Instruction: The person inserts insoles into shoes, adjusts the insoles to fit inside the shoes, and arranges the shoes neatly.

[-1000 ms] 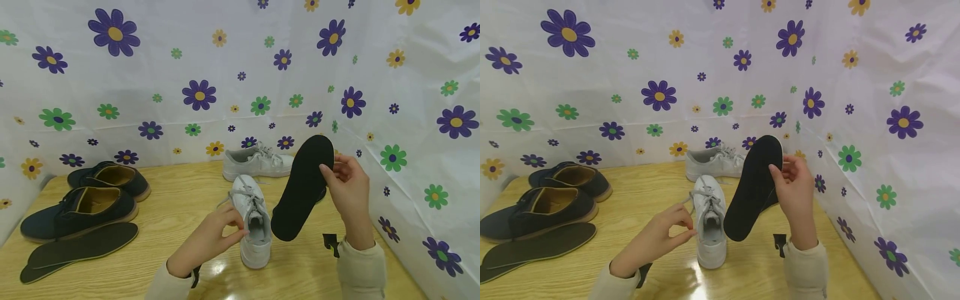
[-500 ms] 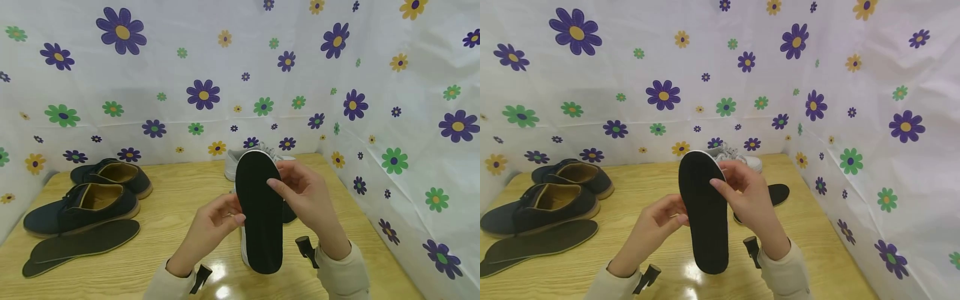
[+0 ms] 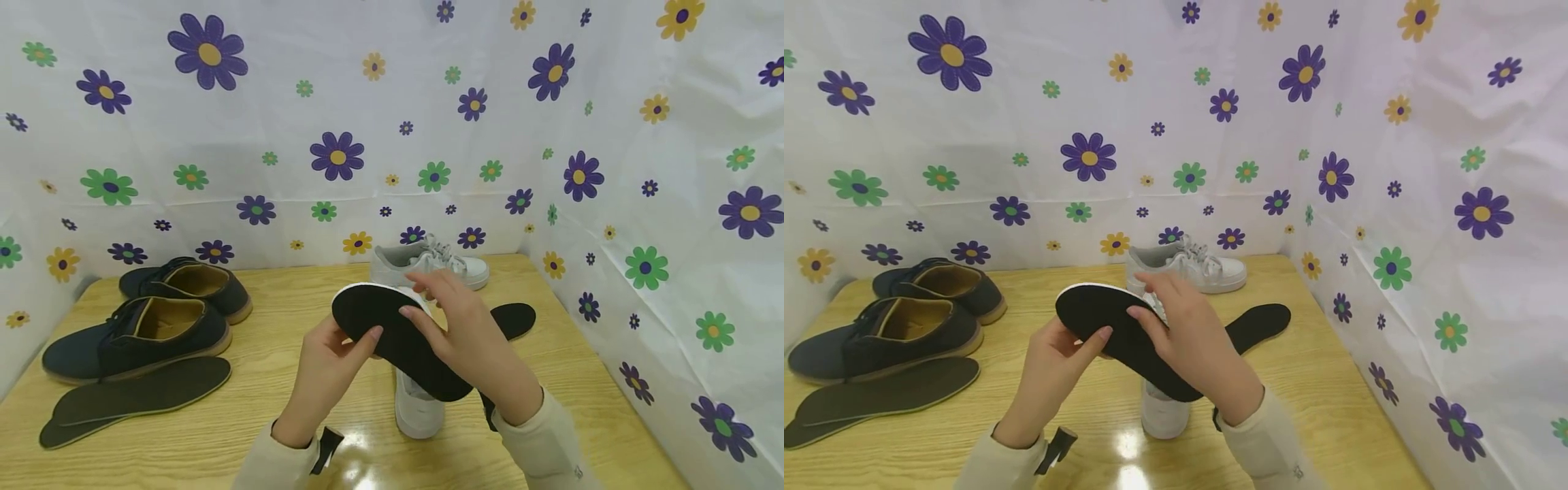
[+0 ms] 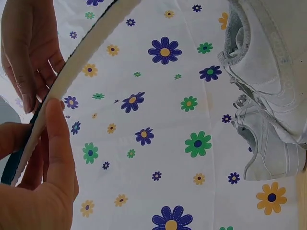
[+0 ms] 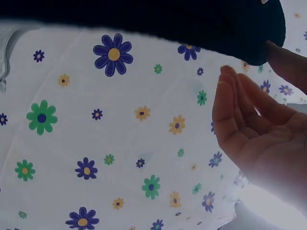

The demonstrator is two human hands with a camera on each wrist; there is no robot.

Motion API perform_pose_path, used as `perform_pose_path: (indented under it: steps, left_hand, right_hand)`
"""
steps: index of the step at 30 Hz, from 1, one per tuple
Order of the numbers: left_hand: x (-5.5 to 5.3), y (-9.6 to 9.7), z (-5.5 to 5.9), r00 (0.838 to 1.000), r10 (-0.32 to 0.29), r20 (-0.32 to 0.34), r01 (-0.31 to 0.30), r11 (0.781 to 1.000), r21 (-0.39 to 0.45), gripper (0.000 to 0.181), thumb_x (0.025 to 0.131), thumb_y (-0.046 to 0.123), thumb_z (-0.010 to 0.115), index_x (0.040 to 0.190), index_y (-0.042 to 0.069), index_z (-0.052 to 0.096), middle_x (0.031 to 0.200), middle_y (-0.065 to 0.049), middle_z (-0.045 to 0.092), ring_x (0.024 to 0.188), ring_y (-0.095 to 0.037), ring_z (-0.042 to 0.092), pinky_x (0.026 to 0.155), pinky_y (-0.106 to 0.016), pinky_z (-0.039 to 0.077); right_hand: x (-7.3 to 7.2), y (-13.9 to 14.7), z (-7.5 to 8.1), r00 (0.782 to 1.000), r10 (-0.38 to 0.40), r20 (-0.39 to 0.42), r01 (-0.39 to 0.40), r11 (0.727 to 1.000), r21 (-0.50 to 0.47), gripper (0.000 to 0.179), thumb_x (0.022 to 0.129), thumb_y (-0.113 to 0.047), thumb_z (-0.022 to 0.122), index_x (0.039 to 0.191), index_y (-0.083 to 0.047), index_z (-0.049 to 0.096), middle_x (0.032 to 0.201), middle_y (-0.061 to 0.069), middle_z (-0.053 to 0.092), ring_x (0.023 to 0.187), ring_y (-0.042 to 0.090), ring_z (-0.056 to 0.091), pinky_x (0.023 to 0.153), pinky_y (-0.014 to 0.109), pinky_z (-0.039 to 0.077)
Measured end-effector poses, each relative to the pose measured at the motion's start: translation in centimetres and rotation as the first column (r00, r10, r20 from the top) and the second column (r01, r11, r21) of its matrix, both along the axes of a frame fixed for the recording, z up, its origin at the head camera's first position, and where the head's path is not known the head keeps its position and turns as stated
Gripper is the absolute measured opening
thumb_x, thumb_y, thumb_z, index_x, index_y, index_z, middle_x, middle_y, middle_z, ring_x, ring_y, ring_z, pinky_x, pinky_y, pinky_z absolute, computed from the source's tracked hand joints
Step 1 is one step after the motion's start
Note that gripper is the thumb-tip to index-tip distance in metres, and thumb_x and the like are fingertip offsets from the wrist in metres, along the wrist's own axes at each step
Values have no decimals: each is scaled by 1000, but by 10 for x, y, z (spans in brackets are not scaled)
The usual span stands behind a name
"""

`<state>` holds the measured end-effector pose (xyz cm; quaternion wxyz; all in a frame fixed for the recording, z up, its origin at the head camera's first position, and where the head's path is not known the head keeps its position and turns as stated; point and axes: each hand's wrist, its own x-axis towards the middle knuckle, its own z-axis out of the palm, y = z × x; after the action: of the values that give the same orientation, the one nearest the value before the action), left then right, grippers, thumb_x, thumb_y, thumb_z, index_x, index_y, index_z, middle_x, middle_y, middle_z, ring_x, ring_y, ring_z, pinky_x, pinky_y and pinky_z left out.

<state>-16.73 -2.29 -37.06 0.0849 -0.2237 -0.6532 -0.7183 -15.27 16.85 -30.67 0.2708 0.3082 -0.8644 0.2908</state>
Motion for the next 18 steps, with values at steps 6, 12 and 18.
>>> perform_pose_path:
  steps: [6, 12, 18]
  left_hand:
    - [-3, 0, -2, 998, 67, 22, -69, 988, 141, 26, 88, -5, 64, 114, -5, 58, 94, -11, 61, 77, -19, 66, 63, -39, 57]
    - [0, 7, -3, 991, 109, 82, -124, 970, 209, 28, 89, -4, 63, 116, -6, 56, 101, -8, 63, 85, -19, 67, 69, -34, 57]
    - [3, 15, -3, 967, 205, 152, -225, 967, 121, 27, 86, -3, 66, 110, -10, 57, 93, -3, 64, 83, -10, 64, 71, -23, 53]
  right_hand:
    - [8, -10, -15, 962, -148, -231, 188, 969, 162, 80, 72, -32, 85, 132, 8, 48, 119, 21, 53, 111, 34, 52, 96, 43, 46]
    - [8, -23, -30, 891, -249, -379, 370, 882, 291, 97, 61, -41, 90, 132, 10, 48, 122, 23, 53, 110, 36, 52, 97, 43, 44]
    - [3, -23, -35, 908, -287, -303, 383, 862, 331, 91, 63, -33, 90, 132, 9, 48, 124, 23, 52, 111, 35, 52, 96, 43, 44]
